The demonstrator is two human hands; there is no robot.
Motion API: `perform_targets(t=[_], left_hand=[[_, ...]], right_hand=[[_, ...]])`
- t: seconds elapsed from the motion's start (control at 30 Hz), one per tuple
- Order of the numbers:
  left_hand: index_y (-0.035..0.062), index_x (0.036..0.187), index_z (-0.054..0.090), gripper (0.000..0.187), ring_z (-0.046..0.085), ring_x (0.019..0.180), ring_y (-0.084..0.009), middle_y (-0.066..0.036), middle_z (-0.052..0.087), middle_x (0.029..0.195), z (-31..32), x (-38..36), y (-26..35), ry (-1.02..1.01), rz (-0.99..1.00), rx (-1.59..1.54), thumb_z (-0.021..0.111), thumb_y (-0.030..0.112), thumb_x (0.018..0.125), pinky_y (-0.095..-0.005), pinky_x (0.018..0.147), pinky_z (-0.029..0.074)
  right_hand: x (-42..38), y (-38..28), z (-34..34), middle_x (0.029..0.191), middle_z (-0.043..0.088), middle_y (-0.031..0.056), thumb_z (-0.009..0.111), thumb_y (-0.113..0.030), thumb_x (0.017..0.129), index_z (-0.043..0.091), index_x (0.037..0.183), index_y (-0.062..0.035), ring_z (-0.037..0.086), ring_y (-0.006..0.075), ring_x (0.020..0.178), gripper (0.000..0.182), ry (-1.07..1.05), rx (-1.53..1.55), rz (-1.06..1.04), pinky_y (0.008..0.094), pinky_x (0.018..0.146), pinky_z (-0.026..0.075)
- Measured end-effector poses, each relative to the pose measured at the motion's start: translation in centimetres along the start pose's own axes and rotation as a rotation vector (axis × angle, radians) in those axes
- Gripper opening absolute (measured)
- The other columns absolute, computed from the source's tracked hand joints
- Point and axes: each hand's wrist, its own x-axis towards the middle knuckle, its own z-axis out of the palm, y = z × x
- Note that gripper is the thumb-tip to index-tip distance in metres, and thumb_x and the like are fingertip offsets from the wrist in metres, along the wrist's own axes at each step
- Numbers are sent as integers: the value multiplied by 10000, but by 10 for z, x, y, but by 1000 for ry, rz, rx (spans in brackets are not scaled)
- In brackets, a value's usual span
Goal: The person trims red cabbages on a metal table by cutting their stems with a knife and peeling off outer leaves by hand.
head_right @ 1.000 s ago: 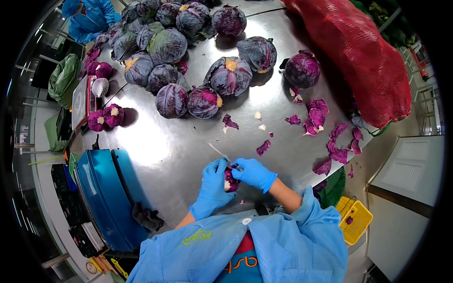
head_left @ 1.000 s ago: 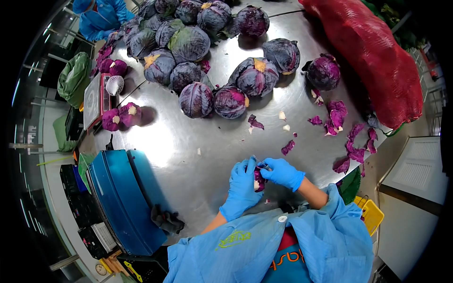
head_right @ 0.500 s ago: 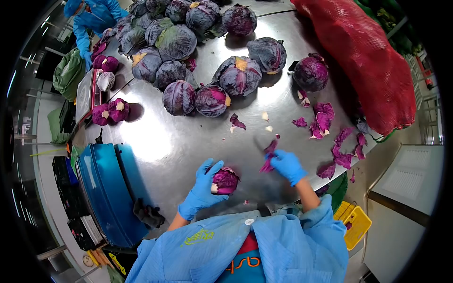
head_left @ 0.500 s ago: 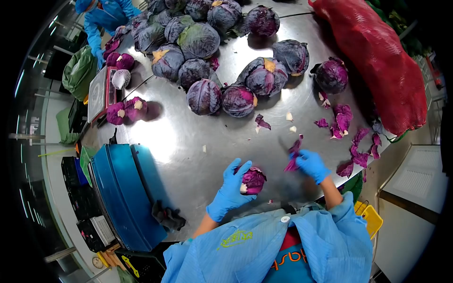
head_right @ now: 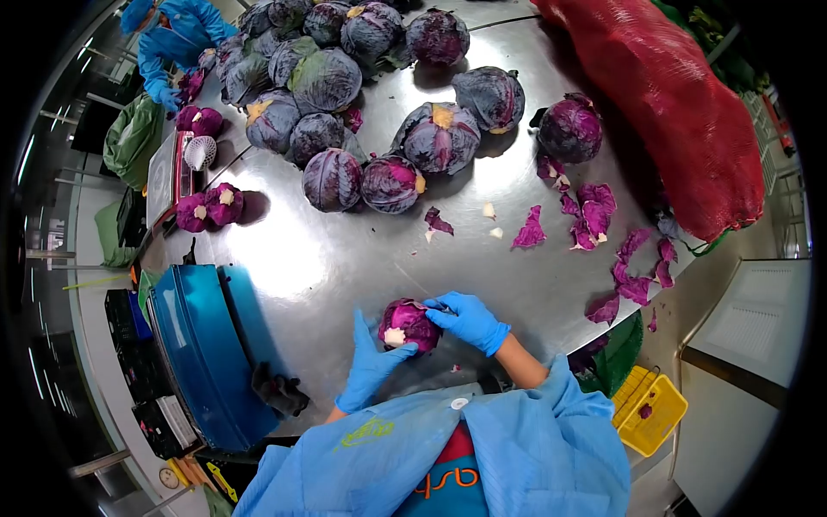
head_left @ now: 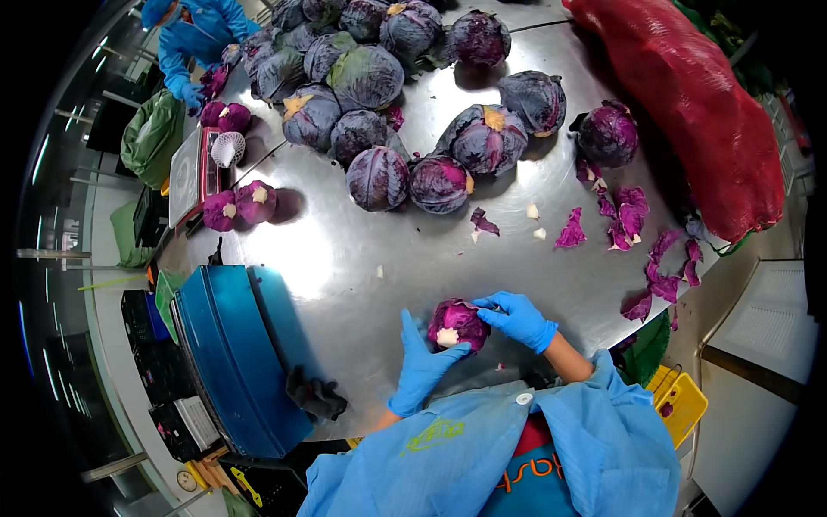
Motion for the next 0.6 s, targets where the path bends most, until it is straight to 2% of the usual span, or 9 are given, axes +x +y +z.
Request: perform_targets(t=[0.07, 0.1, 0.2, 0.23, 0.33, 0.37, 0.47, 0.5, 0.6], left_hand=[[35, 1494, 231, 1041, 458, 1281, -276, -160, 404, 1419, 5, -8, 13, -85, -285, -304, 873, 269, 707, -389, 1023, 460], [38, 1451, 288, 913, 547, 1191, -264, -137, 472, 1362, 14, -13, 19, 51, -383, -404, 846, 200, 745, -378, 898, 551], [35, 1392, 394, 748, 559, 1199, -261, -130, 547, 1301, 14, -6, 43, 104, -542, -544, 798, 210, 787, -425, 1010, 492], [39, 1402, 387, 716, 581, 1170, -267, -126, 564, 1281, 14, -4, 36, 100, -460, -574, 757, 208, 813, -438, 998, 505], [48, 1415, 375, 718, 571, 1186, -278, -127, 547, 1307, -6, 5, 20, -86, -386, -743, 734, 221, 817, -456, 1008, 497], [33, 1413, 374, 746, 559, 1198, -280, -133, 531, 1321, -11, 4, 27, -113, -421, -841, 756, 182, 790, -438, 1035, 477], [37, 1434, 352, 832, 517, 1255, -300, -140, 510, 1356, -16, 0, 31, -211, -363, -994, 775, 238, 746, -461, 1078, 434], [33, 1438, 346, 911, 485, 1292, -315, -148, 484, 1391, -16, 1, 22, -232, -380, -986, 798, 311, 697, -476, 1118, 386], [23, 1452, 317, 965, 463, 1315, -319, -159, 449, 1429, -16, 2, 9, -407, -389, -1122, 801, 341, 680, -484, 1127, 372]], right_hand=[[0, 17, 2, 868, 680, 129, 699, -307, 881, 709, 1081, -78, 653, 225, 745, 304, 58, -157, -154, 332, 695, 518], [-1, 14, 2, 850, 674, 131, 699, -306, 881, 709, 1057, -76, 648, 234, 724, 290, 52, -162, -169, 339, 677, 512], [-6, 2, 5, 802, 655, 134, 702, -294, 877, 705, 998, -67, 634, 244, 670, 257, 44, -171, -231, 352, 628, 494], [-7, 0, 6, 790, 648, 133, 705, -282, 875, 701, 986, -61, 629, 237, 658, 247, 57, -172, -264, 350, 615, 488], [-10, -7, 7, 735, 628, 110, 706, -229, 875, 693, 952, -47, 614, 183, 634, 199, 71, -114, -311, 330, 587, 477], [-12, -12, 7, 714, 621, 98, 704, -209, 876, 690, 940, -42, 609, 160, 628, 179, 72, -84, -314, 321, 579, 474], [-21, -32, -1, 677, 604, 53, 702, -167, 874, 688, 918, -32, 583, 92, 635, 143, -23, 203, -96, 292, 562, 469], [-24, -40, -5, 682, 608, 40, 702, -170, 873, 685, 914, -30, 582, 84, 643, 146, -48, 244, -84, 286, 570, 473], [-29, -50, -10, 705, 622, 12, 698, -181, 869, 678, 911, -27, 581, 73, 660, 161, -78, 371, -70, 271, 598, 485]])
